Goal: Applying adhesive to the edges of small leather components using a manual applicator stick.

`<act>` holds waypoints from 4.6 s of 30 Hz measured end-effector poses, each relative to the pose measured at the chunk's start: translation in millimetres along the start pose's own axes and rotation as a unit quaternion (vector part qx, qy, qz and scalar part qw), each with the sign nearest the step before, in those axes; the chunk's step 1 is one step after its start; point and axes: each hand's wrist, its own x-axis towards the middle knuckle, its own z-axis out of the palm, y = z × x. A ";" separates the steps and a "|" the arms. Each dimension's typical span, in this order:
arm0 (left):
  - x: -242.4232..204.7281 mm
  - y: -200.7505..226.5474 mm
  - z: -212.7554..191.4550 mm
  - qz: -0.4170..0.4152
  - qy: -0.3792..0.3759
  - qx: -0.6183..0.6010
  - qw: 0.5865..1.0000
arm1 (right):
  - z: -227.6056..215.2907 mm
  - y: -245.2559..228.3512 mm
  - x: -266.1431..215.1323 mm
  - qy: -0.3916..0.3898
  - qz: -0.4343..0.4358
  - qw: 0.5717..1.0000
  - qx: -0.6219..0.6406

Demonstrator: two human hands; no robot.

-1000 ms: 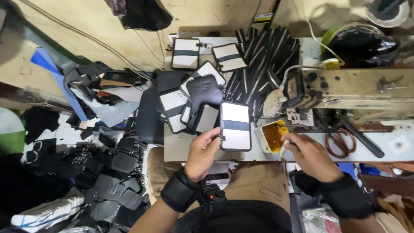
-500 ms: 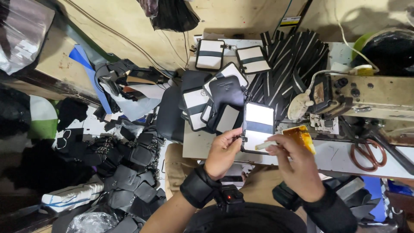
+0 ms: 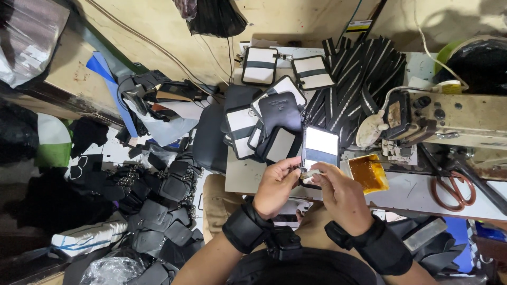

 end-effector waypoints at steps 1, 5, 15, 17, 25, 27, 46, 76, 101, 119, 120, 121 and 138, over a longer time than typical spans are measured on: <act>0.7 -1.3 0.0 -0.001 0.000 0.000 1.000 | -0.1 0.4 0.6 0.000 0.001 1.000 0.000; 1.9 1.1 -0.3 -0.006 -0.005 0.001 1.000 | -0.5 4.8 0.1 -0.020 -0.003 1.000 -0.003; 15.1 -39.5 -5.4 0.005 0.006 -0.106 0.994 | -2.3 -24.6 1.7 0.022 -0.043 0.997 -0.056; 17.6 -44.2 -9.6 0.006 0.007 -0.097 0.995 | -4.6 -28.8 1.7 0.002 -0.046 0.997 -0.064; 11.6 -25.8 -6.8 -0.008 0.003 -0.075 0.997 | 20.4 27.5 -14.2 0.010 -0.080 0.990 -0.119; 6.0 -0.5 -3.5 -0.004 0.006 -0.081 0.997 | 33.4 40.0 -19.6 0.032 -0.194 0.879 -0.434; 24.8 0.1 -21.8 -0.081 0.038 -0.075 0.993 | -0.6 7.8 -30.1 0.053 0.119 0.920 0.369; 7.9 -21.8 -22.7 -0.018 0.033 -0.141 0.989 | 50.3 -9.8 -14.3 0.070 0.142 0.816 0.556; -6.5 3.5 -33.4 -0.072 -0.087 -0.020 0.993 | -32.6 173.7 -41.7 0.170 -0.058 0.906 -0.383; -13.7 32.4 -30.6 -0.098 -0.116 0.042 0.987 | -118.4 69.9 -30.7 -0.100 0.146 0.978 -0.115; -16.1 42.1 -27.9 -0.124 -0.115 0.080 0.982 | -126.0 72.8 -32.4 -0.115 0.127 0.980 -0.100; -16.6 43.3 -27.9 -0.125 -0.114 0.080 0.982 | -133.8 60.8 -32.3 -0.116 0.128 0.980 -0.099; -14.4 24.6 -28.6 -0.095 -0.138 0.076 0.983 | -87.8 24.5 -27.2 0.084 0.040 0.996 0.005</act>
